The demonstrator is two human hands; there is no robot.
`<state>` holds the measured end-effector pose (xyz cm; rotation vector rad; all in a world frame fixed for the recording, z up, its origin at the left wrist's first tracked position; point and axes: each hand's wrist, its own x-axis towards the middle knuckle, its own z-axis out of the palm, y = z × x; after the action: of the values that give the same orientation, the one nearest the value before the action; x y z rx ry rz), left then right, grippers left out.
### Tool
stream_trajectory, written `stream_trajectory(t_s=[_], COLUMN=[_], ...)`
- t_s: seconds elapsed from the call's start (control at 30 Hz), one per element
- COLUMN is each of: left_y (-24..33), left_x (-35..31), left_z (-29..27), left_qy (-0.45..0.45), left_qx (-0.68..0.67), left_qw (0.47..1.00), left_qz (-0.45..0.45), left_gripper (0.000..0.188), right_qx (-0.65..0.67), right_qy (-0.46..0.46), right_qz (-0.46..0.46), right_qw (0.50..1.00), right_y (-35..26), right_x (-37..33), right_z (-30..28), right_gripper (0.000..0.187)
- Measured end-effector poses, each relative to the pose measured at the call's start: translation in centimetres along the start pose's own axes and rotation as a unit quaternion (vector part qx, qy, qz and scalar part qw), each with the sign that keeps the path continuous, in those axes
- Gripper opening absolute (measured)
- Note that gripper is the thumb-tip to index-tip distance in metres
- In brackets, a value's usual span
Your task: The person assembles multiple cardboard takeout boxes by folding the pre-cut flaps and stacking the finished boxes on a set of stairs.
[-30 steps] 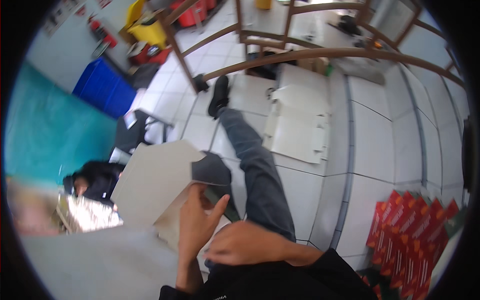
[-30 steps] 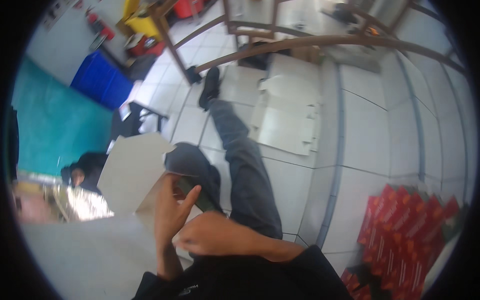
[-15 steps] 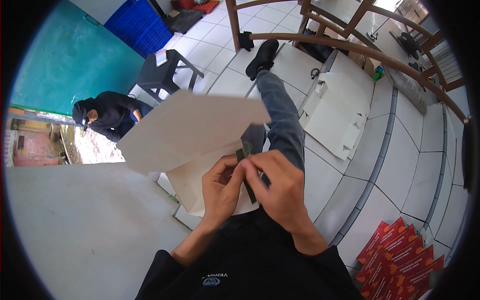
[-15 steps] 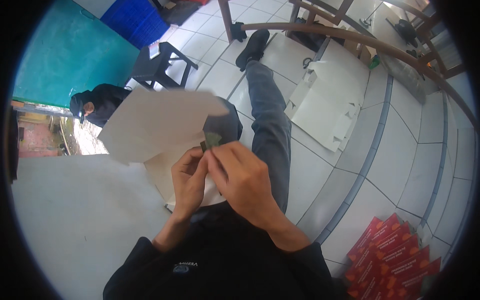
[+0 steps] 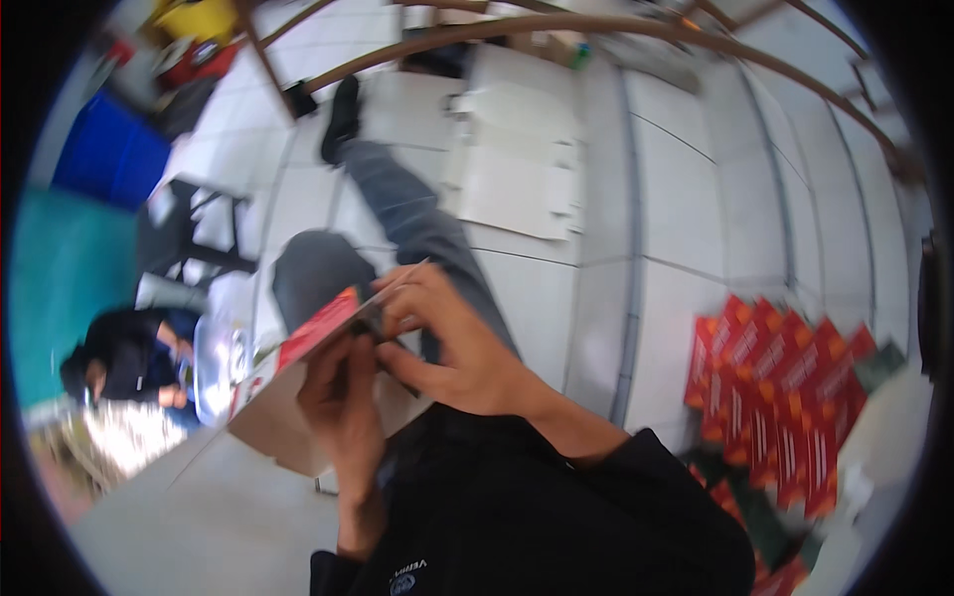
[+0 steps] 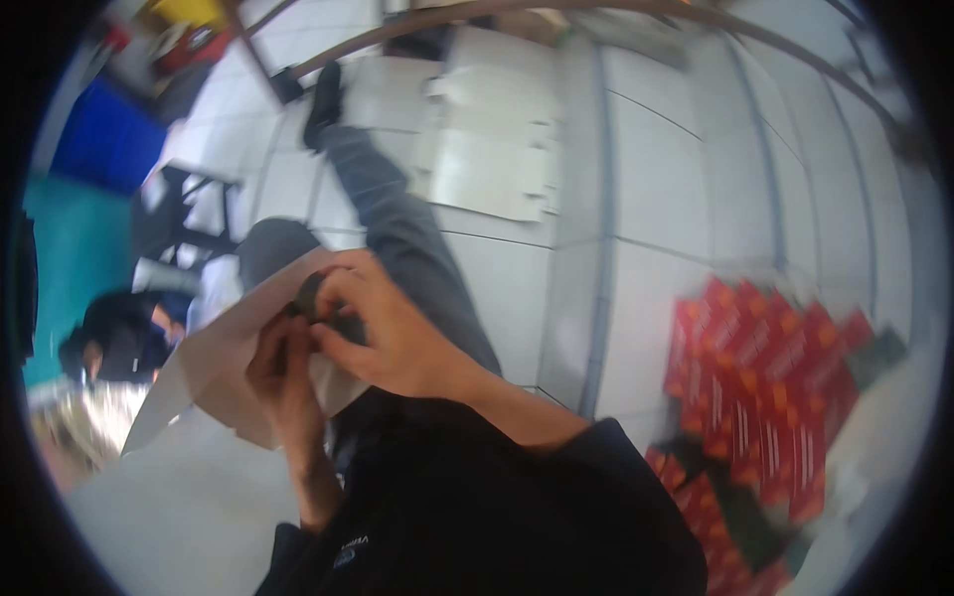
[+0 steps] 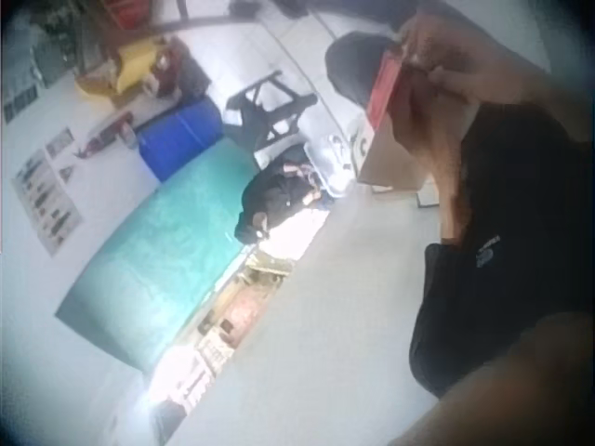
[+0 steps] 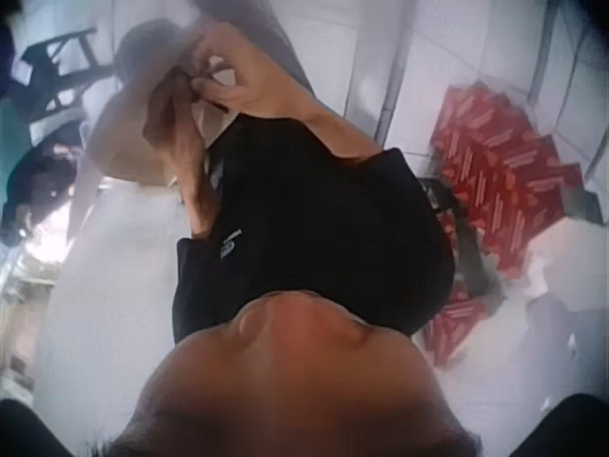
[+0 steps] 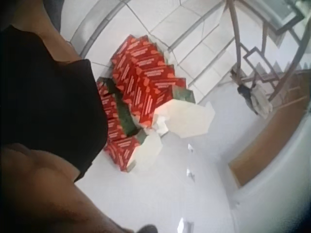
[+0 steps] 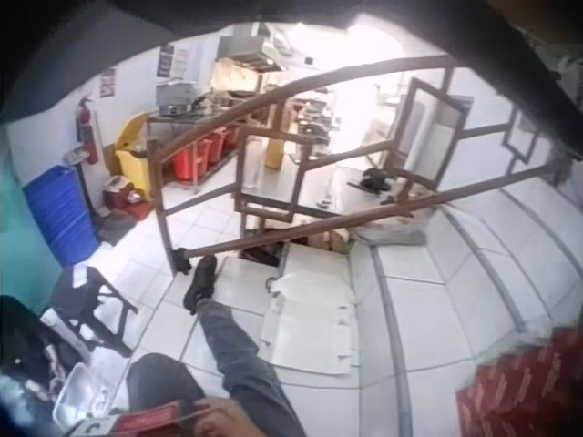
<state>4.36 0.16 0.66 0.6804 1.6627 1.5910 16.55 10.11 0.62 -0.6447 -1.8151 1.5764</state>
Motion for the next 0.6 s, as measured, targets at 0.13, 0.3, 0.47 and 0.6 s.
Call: stream_trajectory(t_s=[0.13, 0.3, 0.47, 0.6], left_y=[3.3, 3.6, 1.7, 0.7], left_x=[-0.2, -1.8, -0.2, 0.2], left_z=[1.8, 2.0, 2.6, 2.9], left_qy=[-0.095, -0.221, -0.247, -0.285], left_qx=[0.076, 0.002, -0.003, -0.011], left_qw=[0.988, 0.933, 0.948, 0.944], left_qz=[0.096, 0.285, 0.201, 0.163], left_gripper=[0.021, 0.016, 0.012, 0.011], right_qx=[0.224, 0.131, 0.027, -0.018], right_qy=[-0.018, 0.431, 0.709, 0.767], right_qz=[0.188, 0.110, -0.006, 0.275], right_qw=[0.956, 0.886, 0.705, 0.579], right_y=[-0.5, 2.2, 4.4, 5.0], right_x=[-1.6, -11.3, -22.4, -28.9], right_z=[-2.0, -8.5, -12.3, -13.1], right_gripper=[0.037, 0.047, 0.054, 0.052])
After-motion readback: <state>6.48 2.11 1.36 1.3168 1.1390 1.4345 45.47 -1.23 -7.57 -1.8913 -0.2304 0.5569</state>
